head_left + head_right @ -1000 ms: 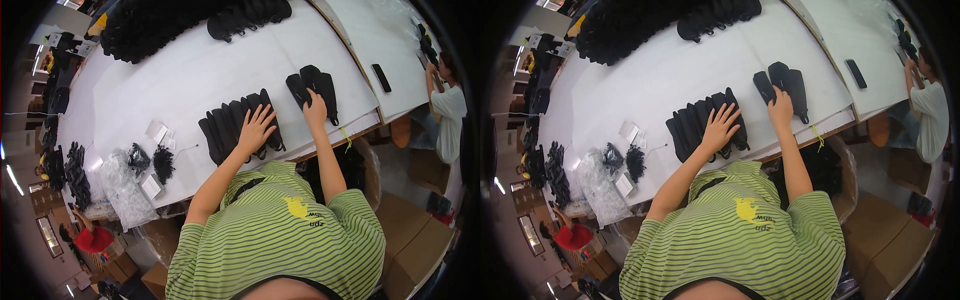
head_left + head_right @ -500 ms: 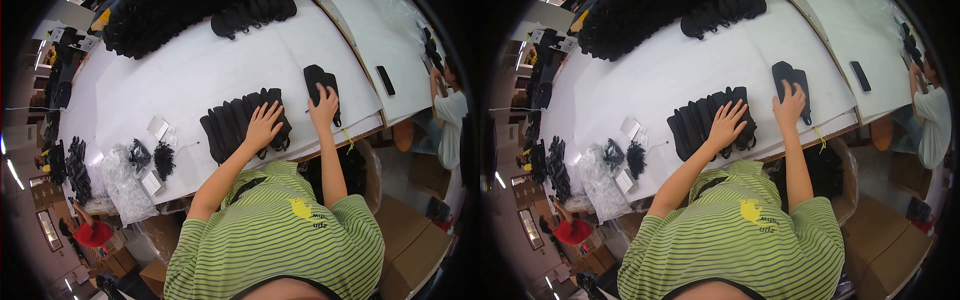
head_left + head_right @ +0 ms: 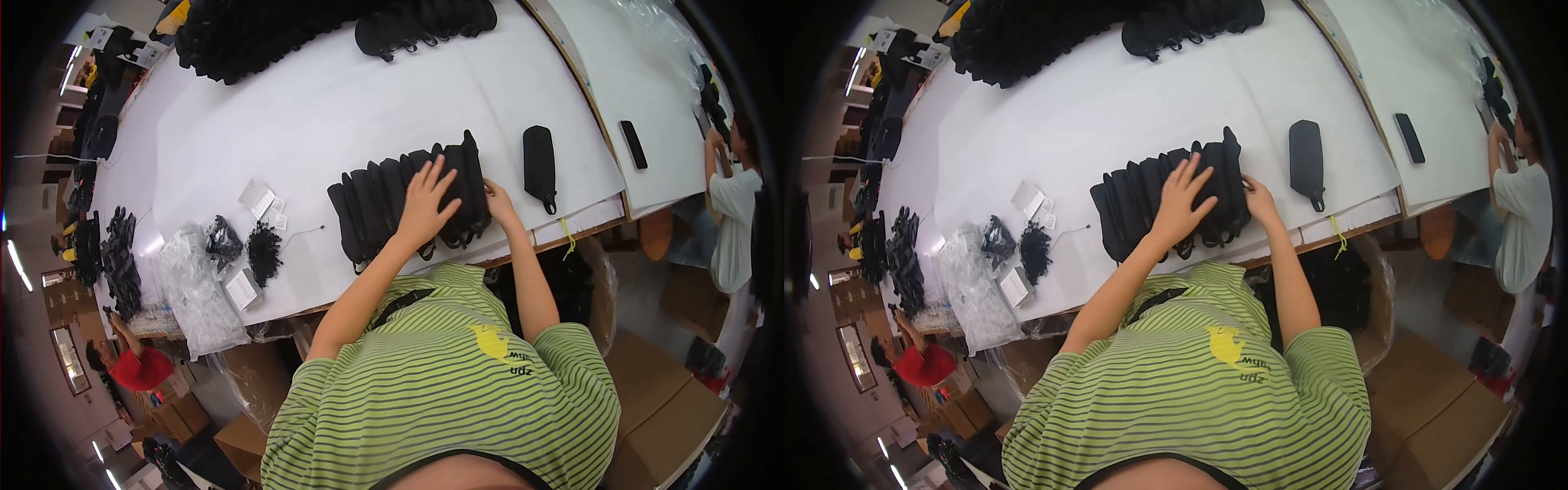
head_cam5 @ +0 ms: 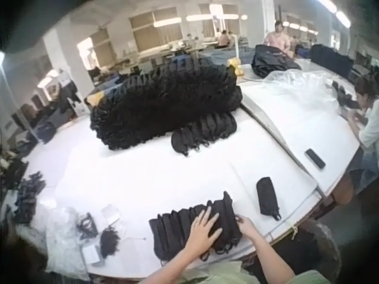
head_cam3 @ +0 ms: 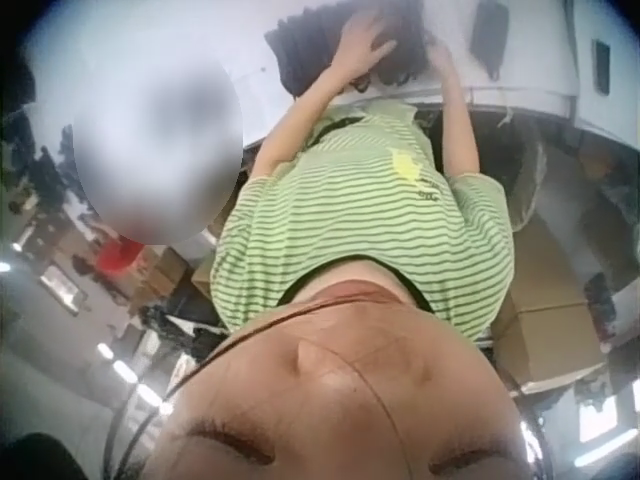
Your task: Sorting black textile pouches and placing them into a shipping box.
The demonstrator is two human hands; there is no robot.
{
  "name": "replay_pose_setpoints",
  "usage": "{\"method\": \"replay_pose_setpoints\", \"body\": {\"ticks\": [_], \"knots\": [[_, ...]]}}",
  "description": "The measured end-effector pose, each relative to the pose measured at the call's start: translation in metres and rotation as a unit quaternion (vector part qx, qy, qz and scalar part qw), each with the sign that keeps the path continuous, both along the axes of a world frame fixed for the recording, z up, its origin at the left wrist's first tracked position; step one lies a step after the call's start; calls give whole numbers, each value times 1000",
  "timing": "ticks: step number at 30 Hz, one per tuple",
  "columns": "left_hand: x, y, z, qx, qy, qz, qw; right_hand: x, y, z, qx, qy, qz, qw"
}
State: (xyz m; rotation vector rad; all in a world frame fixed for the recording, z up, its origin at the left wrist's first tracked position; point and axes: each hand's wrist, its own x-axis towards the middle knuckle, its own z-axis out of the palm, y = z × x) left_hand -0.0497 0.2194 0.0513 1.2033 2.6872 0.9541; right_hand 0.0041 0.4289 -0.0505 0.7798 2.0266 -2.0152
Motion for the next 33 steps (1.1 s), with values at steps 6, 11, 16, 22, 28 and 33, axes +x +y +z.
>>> {"method": "replay_pose_setpoints", "body": {"ticks": [6,11,16,22,28,33], "knots": [[-14,-119,-11,96,5,425,900,10,-2,11,376,2,58,925],[-9,-166,-47,136,-342,436,821,5,-26,60,0,70,-37,997],[-15,-147,-31,180,-426,379,802,15,-34,52,17,65,18,998],[-21,-136,-22,187,-445,366,796,7,-45,64,-57,-11,54,997],[-21,-136,-20,186,-499,333,778,11,-50,62,-127,-45,59,989],[-22,-140,-23,215,-531,305,761,14,-64,66,-149,-58,39,986]]}}
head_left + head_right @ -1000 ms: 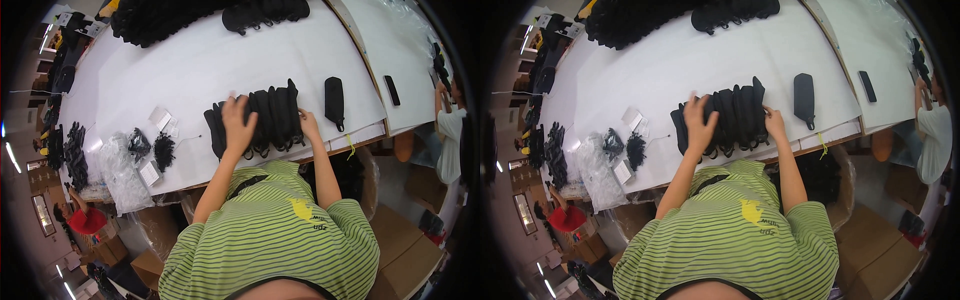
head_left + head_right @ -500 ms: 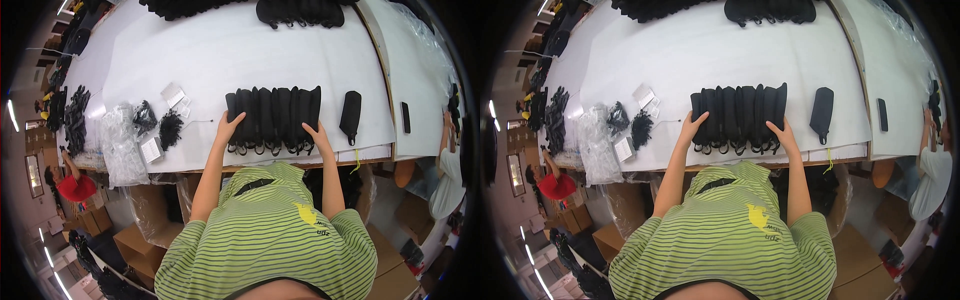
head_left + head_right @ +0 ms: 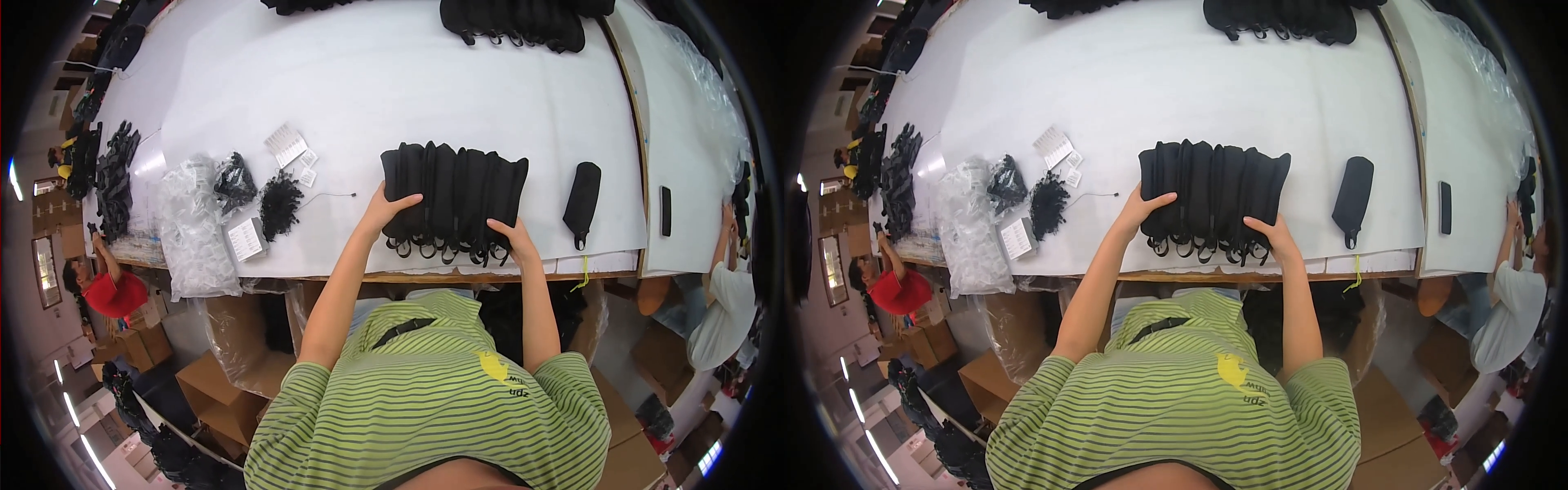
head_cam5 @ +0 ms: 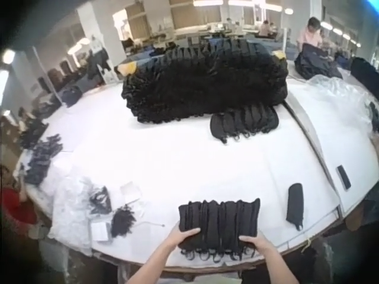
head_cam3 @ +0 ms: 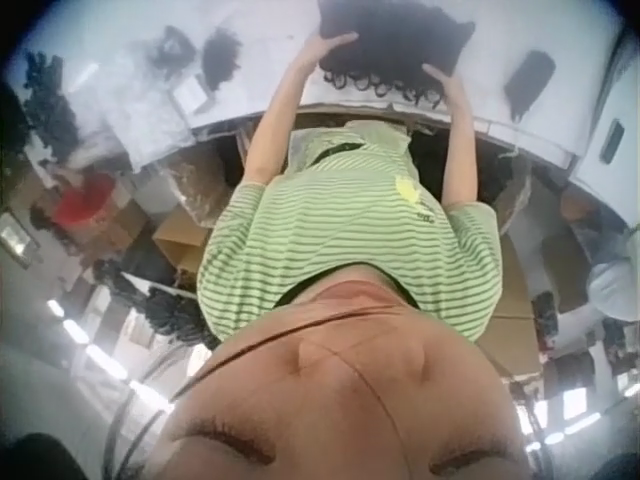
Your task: Sorting black textile pouches and placing them into a shipping box.
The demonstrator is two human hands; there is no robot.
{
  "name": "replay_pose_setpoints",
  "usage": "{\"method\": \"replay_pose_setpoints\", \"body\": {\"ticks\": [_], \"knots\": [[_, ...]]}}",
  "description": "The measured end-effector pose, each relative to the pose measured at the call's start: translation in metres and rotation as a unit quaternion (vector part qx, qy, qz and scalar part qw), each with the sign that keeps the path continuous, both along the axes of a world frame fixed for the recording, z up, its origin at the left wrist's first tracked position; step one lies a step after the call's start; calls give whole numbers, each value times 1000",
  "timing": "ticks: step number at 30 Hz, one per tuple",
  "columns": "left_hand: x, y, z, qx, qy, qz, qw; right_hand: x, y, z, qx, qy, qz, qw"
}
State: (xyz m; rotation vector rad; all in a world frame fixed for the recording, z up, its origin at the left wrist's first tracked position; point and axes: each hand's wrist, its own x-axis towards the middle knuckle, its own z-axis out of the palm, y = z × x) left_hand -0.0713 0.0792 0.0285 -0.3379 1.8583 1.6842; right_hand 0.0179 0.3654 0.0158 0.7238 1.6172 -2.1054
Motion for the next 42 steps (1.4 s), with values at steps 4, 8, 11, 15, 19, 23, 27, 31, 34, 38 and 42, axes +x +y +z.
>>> {"method": "replay_pose_setpoints", "body": {"ticks": [4,8,11,15,19,23,27,31,34,38,42], "knots": [[1,-29,7,70,1,13,997,0,-22,13,1,0,2,1000],[24,-102,40,97,29,65,993,-3,-77,34,10,13,47,999],[72,-188,36,111,55,105,987,1,-141,47,24,16,135,990],[177,-285,49,138,90,234,958,36,-247,71,12,35,218,975],[346,-408,21,133,80,404,901,95,-412,52,81,42,420,903],[504,-492,-62,169,-1,567,806,162,-583,-6,82,-58,574,812],[596,-551,-171,164,-51,649,742,217,-715,-141,73,-90,702,703],[664,-567,-295,138,-123,694,696,278,-784,-286,82,-153,736,654],[697,-555,-372,113,-169,721,662,321,-786,-369,134,-177,751,622],[711,-554,-458,85,-204,739,636,345,-772,-481,185,-99,758,618],[724,-539,-503,25,-231,742,629,379,-756,-515,321,81,772,543]]}}
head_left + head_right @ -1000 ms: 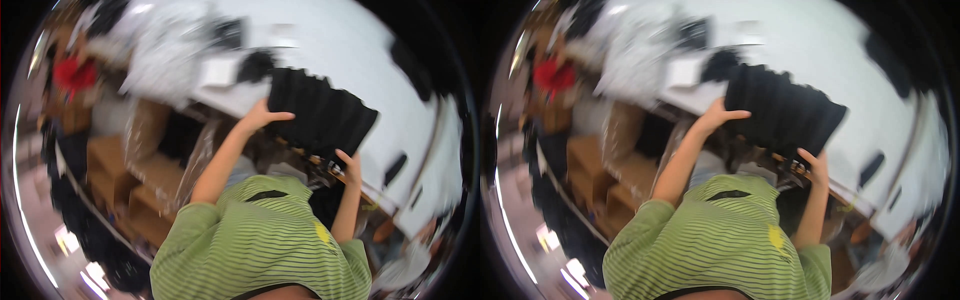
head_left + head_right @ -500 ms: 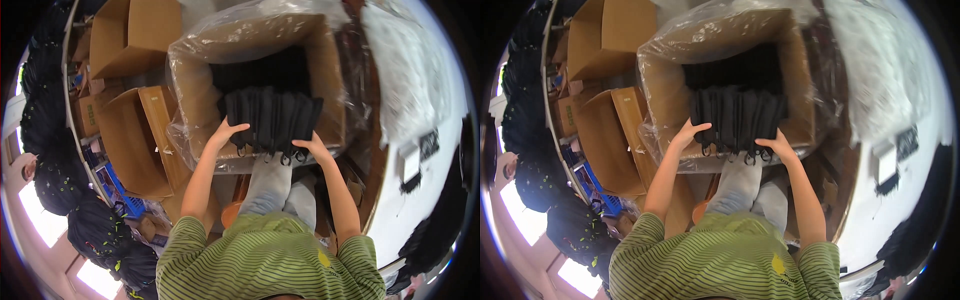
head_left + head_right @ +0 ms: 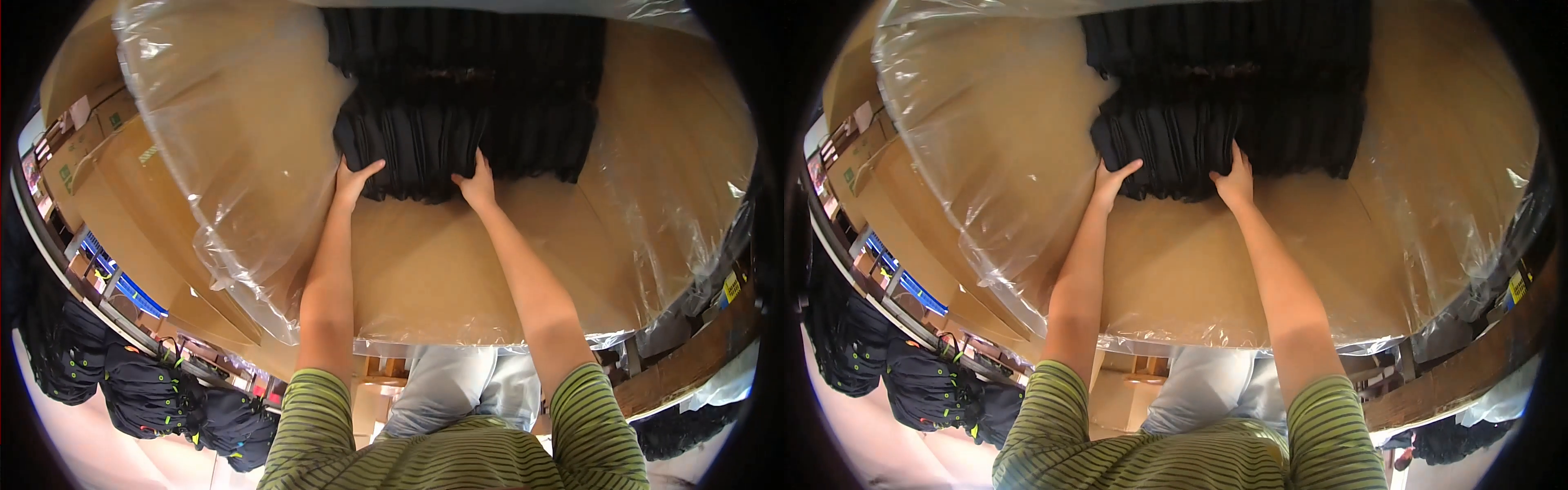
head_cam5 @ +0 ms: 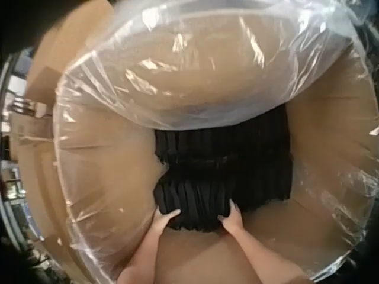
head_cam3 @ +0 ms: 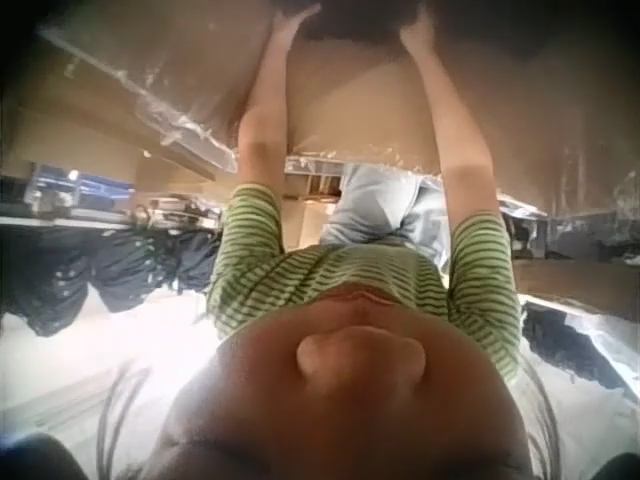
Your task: Sorting black textile pouches and placing them into a shipping box.
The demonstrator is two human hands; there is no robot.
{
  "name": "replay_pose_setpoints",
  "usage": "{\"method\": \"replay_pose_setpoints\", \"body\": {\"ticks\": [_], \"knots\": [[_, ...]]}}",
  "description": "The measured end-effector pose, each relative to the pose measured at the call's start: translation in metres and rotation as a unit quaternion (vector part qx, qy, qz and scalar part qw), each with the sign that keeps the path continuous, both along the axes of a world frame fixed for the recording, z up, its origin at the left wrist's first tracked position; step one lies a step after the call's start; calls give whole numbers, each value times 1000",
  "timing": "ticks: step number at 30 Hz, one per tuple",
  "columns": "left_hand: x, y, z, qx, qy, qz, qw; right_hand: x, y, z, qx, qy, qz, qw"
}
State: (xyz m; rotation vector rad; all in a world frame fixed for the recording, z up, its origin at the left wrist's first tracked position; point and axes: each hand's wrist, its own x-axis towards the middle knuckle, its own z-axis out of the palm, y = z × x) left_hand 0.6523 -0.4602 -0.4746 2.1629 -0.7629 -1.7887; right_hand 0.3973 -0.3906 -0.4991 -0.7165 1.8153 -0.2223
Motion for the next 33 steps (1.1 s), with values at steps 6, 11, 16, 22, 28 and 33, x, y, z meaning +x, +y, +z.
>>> {"method": "replay_pose_setpoints", "body": {"ticks": [6,11,16,22,28,33], "knots": [[8,11,-14,-138,-26,-53,989,-6,-11,18,32,62,66,995],[-5,14,8,-130,-148,-81,977,-23,-14,41,25,101,96,990],[-34,20,49,-95,-306,-146,936,-12,-22,73,-13,131,165,977],[-64,25,65,-167,-358,-187,899,-14,-25,54,12,194,194,961],[-48,33,68,-107,-338,-167,920,-27,-22,50,33,165,150,974],[-66,27,93,-102,-318,-204,920,-44,-12,70,67,121,141,980]]}}
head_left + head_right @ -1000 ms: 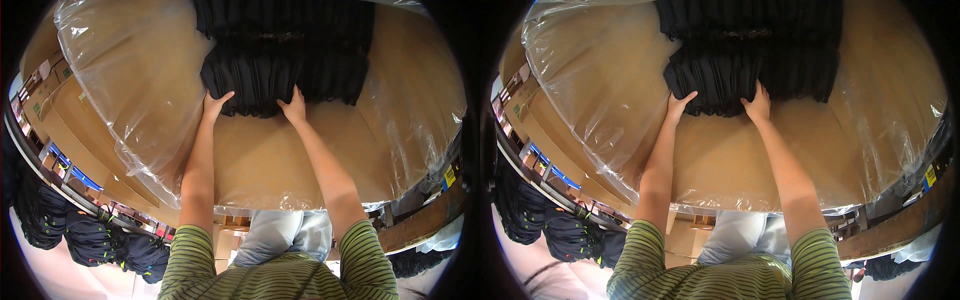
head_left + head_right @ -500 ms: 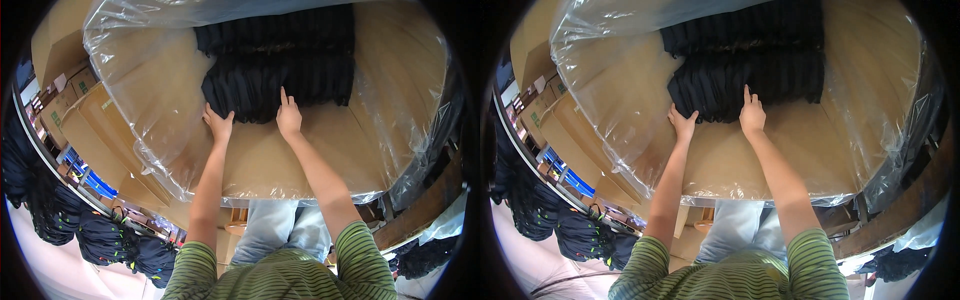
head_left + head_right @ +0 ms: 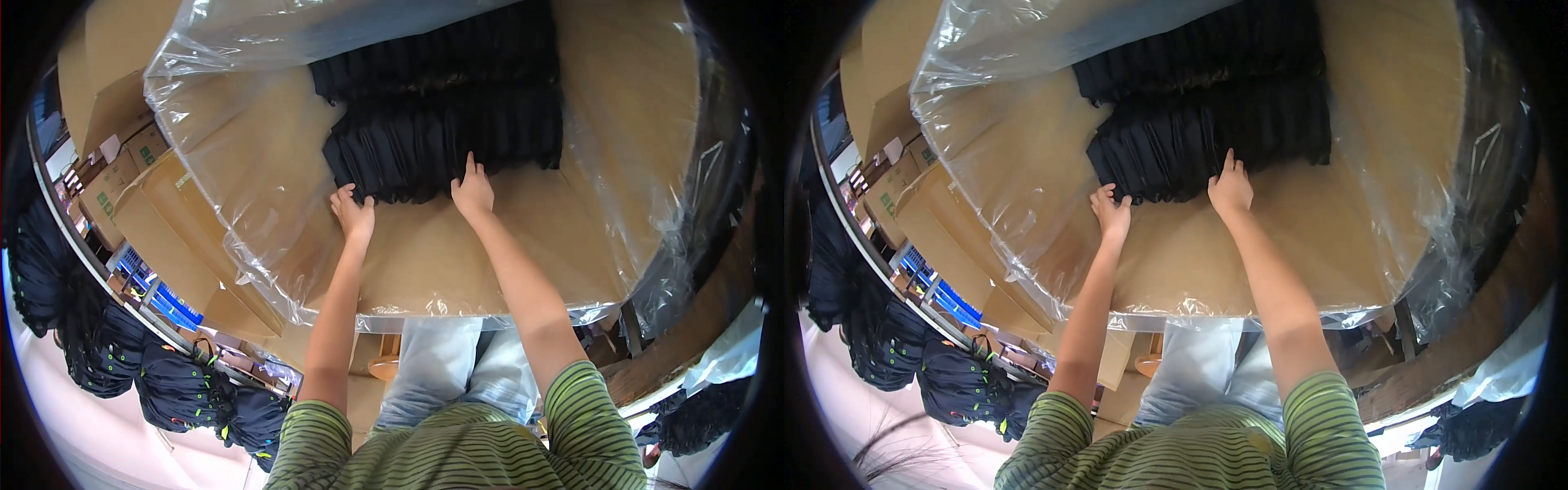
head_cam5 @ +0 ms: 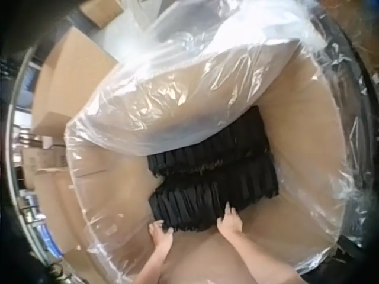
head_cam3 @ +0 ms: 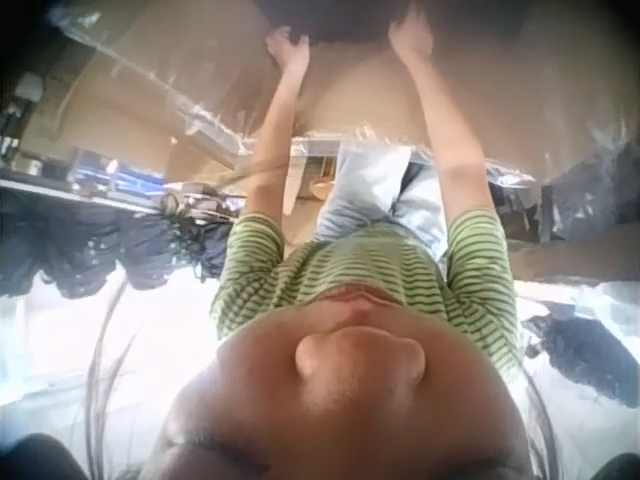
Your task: Sorting black textile pouches and placing them into a shipping box.
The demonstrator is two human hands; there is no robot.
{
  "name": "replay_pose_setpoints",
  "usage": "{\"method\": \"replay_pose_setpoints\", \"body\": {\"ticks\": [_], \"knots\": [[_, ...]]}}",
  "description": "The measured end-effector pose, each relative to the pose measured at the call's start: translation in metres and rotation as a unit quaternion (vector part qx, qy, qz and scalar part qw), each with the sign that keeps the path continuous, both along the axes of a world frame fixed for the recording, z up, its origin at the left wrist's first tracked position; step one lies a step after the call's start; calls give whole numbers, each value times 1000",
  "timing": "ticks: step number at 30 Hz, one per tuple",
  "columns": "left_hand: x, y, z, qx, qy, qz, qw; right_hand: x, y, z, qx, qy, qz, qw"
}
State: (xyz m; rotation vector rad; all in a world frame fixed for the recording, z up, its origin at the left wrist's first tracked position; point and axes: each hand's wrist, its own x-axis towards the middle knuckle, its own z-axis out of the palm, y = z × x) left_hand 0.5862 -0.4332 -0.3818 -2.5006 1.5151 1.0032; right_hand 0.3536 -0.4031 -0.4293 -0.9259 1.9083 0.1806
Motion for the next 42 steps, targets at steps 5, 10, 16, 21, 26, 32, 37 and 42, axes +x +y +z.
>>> {"method": "replay_pose_setpoints", "body": {"ticks": [5,10,16,21,26,32,37,42], "knots": [[-42,7,71,-60,103,14,993,-38,10,59,-13,-27,20,999],[-90,38,169,-80,331,62,938,-114,22,198,-149,-195,-117,962],[-234,126,277,204,432,-270,836,-216,203,361,-365,-163,-141,906],[-359,242,367,378,415,-393,728,-279,376,465,-330,-318,-246,854],[-499,394,395,498,400,-590,493,-326,599,498,-412,-216,-561,685],[-650,503,403,442,190,-801,356,-334,761,484,-501,-53,-781,369],[-792,580,403,316,241,-841,366,-421,851,447,-547,-7,-791,275],[-966,641,363,-1,438,-791,427,-599,953,414,-549,85,-797,236]]}}
